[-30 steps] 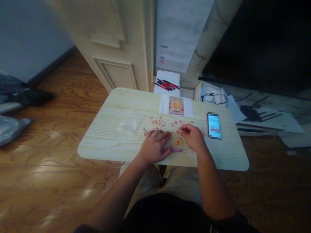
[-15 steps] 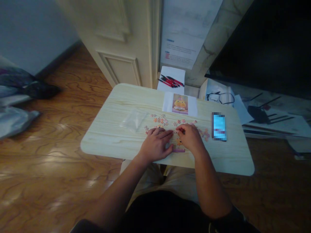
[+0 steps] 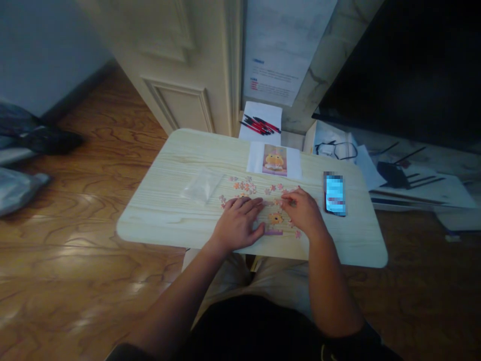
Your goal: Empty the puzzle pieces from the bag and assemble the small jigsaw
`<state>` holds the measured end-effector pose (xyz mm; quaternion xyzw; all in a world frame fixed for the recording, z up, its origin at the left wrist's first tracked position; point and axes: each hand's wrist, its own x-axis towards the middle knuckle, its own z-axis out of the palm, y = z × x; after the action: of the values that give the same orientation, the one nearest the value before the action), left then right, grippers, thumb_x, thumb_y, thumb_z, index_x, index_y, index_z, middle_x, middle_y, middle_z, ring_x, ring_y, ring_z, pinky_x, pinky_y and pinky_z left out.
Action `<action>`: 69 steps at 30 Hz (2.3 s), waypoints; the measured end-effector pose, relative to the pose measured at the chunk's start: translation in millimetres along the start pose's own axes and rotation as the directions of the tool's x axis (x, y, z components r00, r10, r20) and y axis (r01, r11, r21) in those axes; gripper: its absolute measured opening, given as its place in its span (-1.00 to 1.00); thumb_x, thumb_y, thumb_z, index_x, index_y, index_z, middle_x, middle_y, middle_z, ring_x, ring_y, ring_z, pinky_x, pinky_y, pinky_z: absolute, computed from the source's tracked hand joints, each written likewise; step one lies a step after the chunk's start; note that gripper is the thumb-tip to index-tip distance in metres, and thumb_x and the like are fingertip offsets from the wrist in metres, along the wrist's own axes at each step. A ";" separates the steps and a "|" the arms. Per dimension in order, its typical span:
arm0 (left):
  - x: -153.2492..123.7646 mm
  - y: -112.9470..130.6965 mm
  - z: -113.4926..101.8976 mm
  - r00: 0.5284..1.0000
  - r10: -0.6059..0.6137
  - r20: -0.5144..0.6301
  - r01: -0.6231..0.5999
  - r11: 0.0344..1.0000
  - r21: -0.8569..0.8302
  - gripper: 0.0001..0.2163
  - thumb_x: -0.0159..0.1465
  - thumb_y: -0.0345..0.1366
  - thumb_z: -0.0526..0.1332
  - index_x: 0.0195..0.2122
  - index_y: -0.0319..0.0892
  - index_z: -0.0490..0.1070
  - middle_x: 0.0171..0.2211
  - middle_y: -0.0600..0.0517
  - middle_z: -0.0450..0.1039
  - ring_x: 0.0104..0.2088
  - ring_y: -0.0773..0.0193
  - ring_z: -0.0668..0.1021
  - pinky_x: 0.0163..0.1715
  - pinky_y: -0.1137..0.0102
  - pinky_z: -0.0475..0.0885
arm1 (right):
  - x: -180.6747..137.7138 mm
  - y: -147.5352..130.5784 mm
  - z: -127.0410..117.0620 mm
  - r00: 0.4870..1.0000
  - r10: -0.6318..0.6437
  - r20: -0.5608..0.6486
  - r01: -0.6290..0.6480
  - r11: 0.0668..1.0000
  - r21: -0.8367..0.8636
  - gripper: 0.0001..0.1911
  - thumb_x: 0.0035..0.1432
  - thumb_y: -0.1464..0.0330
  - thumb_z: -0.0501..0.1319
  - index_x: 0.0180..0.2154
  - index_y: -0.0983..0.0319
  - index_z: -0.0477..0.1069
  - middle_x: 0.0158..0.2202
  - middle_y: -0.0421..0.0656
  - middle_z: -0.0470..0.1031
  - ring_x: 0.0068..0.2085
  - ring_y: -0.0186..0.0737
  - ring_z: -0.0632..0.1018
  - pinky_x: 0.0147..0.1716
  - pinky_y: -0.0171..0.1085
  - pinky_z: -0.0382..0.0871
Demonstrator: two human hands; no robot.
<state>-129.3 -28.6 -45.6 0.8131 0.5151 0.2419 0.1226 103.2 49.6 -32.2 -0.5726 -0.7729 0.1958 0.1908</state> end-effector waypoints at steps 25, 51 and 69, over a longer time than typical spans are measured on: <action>3.2 6.0 -1.4 0.999 0.002 0.053 -0.009 0.992 0.123 -0.45 0.35 0.07 0.19 0.30 -0.03 0.38 0.31 -0.02 0.38 0.16 -0.19 0.40 0.09 -0.12 0.26 | -1.0 -13.2 11.3 0.998 -0.063 0.008 0.062 0.998 0.019 -0.84 0.26 0.41 0.28 -0.16 0.15 0.63 -0.14 -0.12 0.55 -0.05 -0.14 0.53 0.07 -0.16 0.36; -0.3 -0.1 0.7 1.000 -0.024 -0.008 0.025 0.996 0.087 -0.58 0.35 -0.08 0.19 0.17 -0.09 0.49 0.20 -0.03 0.49 0.14 -0.11 0.43 0.13 -0.07 0.27 | -38.1 14.3 2.4 0.972 -0.125 -0.197 0.136 0.990 0.044 -0.84 0.28 0.39 0.28 -0.14 0.17 0.63 -0.17 -0.10 0.57 -0.06 -0.04 0.52 0.11 0.00 0.34; 2.1 2.9 -1.8 0.995 -0.008 0.102 0.001 0.997 0.072 -0.39 0.32 0.04 0.23 0.37 0.00 0.27 0.39 -0.05 0.26 0.30 -0.18 0.32 0.25 -0.12 0.17 | -31.7 -6.2 4.1 0.972 -0.199 -0.124 0.205 0.978 0.032 -0.80 0.28 0.37 0.32 -0.06 0.12 0.61 -0.08 -0.09 0.54 0.01 0.00 0.48 0.11 0.05 0.37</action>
<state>-127.2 -28.1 -42.2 0.8271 0.5182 0.1812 0.1202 104.7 17.1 -34.8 -0.4974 -0.8096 0.1578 0.2689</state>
